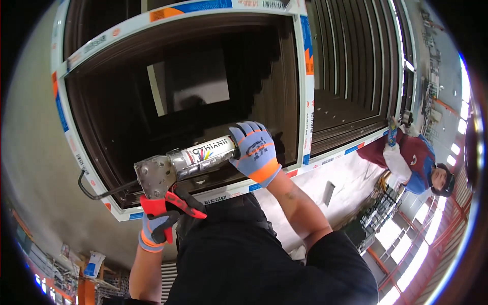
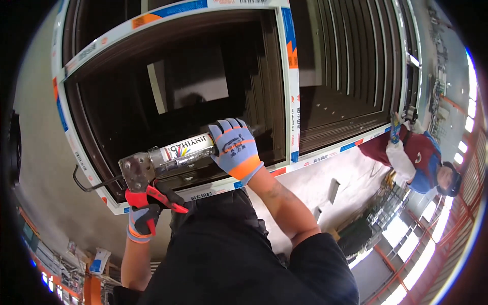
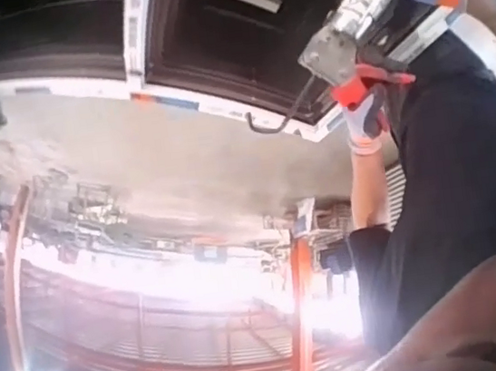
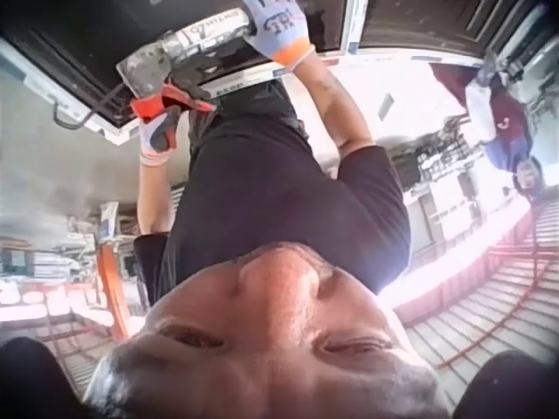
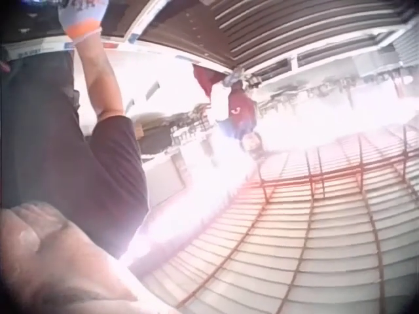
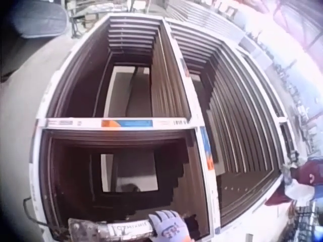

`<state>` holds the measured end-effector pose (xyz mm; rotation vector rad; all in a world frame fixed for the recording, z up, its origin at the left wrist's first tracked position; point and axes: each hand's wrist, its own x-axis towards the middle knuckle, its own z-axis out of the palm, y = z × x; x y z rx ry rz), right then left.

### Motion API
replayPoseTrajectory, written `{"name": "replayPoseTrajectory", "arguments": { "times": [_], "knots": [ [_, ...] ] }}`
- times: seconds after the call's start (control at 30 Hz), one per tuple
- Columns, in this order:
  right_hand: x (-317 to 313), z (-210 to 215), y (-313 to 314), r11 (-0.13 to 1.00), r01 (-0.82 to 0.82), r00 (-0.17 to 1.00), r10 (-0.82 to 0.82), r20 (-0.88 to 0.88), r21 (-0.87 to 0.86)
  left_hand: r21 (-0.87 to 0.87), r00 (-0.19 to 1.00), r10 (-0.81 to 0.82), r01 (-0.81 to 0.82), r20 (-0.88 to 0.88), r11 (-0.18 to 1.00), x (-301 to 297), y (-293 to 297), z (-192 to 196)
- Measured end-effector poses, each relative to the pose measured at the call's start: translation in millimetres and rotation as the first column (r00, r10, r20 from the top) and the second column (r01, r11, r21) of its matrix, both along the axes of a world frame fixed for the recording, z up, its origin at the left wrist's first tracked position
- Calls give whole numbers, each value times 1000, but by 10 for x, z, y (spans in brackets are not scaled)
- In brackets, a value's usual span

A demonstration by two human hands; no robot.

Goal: Applying sealant or adhesive to the joints of stacked metal window or door frames using a caulking gun.

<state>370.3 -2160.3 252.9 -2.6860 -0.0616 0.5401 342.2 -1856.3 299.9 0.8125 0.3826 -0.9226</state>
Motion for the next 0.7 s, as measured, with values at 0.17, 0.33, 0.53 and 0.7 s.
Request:
{"name": "replayPoseTrajectory", "arguments": {
  "times": [0.17, 0.33, 0.53, 0.7],
  "knots": [
    [538, 281, -30, 958, -287, 908, 272, 318, 0, -45, 969, 232, -229, 82, 972, -404, -217, 126],
    [997, 295, -240, 888, -454, 780, 438, 447, -77, -214, 873, 471, -439, 127, 873, -533, -772, -37],
    [1356, 146, -600, 805, -581, 630, 540, 558, -122, -232, 768, 638, -611, 60, 757, -482, -1396, -259],
    [1571, -111, -857, 790, -606, 609, 532, 588, -88, -180, 735, 676, -659, 49, 730, -469, -1702, -575]
  ]
}}
